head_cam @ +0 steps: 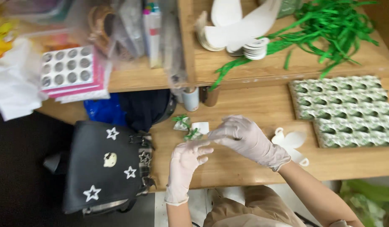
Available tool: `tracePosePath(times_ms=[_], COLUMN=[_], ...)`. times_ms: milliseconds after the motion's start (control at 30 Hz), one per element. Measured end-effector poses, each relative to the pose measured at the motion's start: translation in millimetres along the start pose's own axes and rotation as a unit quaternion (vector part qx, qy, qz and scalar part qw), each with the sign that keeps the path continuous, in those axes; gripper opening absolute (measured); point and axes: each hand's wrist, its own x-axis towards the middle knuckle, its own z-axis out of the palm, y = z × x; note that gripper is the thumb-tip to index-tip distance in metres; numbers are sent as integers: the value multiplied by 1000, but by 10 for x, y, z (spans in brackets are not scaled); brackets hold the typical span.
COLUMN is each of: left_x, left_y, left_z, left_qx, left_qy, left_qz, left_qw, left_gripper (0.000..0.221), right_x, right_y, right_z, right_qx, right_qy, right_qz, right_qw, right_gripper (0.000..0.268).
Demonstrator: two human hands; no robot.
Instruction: Packaging small round yellow items into white flower-shaped gift boxes.
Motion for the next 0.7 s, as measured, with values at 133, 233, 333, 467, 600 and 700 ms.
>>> tracePosePath(times_ms=[133,233,333,467,600,700], left_x=[162,149,252,474,432,470], left_y=[-328,-571,-1081,-1752,-2113,-2536], left_z=[239,556,652,686,1386,1659], left_qx=[86,179,232,264,201,251], left_qy=[-25,-95,-157,6,47,50], left_qz=[-43,-29,-60,13,83,96], left_qw=[995,979,958,964,975,962], left_gripper=[47,63,56,33,28,27], right_x=[-575,-829,-1050,-1184,-1597,-1909], right_y=[169,259,379,337,447,685], right_z=[-134,-312,-444,-724,-968,-1193], right_qx=[301,375,306,106,-47,-37], right_qy=[53,88,42,130,207,154], right_qz=[448,476,470,336,272,325], right_qw=[840,790,827,927,938,932], right_gripper=[22,25,30,57,42,39])
